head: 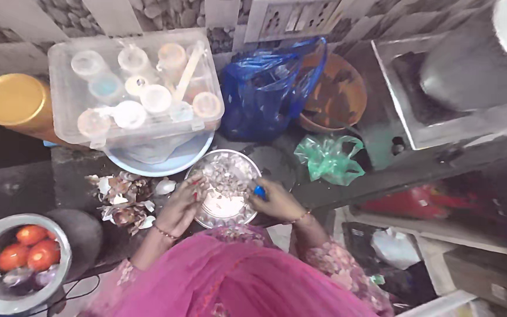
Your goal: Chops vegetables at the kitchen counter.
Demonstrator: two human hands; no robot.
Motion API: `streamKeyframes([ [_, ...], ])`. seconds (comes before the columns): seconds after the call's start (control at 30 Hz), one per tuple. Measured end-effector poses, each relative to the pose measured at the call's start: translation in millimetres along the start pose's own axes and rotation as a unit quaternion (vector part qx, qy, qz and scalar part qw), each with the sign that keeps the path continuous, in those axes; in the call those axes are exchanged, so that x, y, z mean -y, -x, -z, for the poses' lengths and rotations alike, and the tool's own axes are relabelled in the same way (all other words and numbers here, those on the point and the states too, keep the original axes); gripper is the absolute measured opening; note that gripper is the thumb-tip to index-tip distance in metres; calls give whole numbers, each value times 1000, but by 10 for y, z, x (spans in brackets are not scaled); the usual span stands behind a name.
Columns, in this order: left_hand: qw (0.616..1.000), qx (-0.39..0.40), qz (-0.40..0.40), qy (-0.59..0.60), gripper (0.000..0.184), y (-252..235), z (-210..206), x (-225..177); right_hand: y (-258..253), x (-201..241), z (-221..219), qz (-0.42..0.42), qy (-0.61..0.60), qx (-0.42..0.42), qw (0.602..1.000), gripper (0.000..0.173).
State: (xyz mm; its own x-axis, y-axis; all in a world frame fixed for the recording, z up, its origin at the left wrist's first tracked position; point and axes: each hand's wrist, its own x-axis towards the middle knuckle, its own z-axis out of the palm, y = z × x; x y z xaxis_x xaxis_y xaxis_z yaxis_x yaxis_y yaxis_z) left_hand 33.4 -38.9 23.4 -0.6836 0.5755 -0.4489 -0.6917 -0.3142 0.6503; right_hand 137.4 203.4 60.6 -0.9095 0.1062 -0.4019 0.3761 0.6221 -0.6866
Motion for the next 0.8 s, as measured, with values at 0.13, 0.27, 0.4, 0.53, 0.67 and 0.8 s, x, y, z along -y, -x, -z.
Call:
streamKeyframes([
  [0.13,983,-51,19,177,35,221,130,94,111,-42,-142,-37,23,185,982,35],
  [0.27,973,-61,38,219,69,374,81,151,51,-4,-289,-57,66,182,979,37],
  [0.4,979,-7,44,198,66,403,46,134,84,69,-230,-29,19,39,999,36],
  [0.53,980,50,8,192,58,381,19,149,200,132,-279,95,-83,-96,987,38],
  [0.67,989,70,-8,133,52,357,-201,145,154,317,-546,198,-54,-107,973,45],
  [0.8,990,116,-29,78,45,360,-261,152,25,338,-736,169,-73,-165,969,37],
])
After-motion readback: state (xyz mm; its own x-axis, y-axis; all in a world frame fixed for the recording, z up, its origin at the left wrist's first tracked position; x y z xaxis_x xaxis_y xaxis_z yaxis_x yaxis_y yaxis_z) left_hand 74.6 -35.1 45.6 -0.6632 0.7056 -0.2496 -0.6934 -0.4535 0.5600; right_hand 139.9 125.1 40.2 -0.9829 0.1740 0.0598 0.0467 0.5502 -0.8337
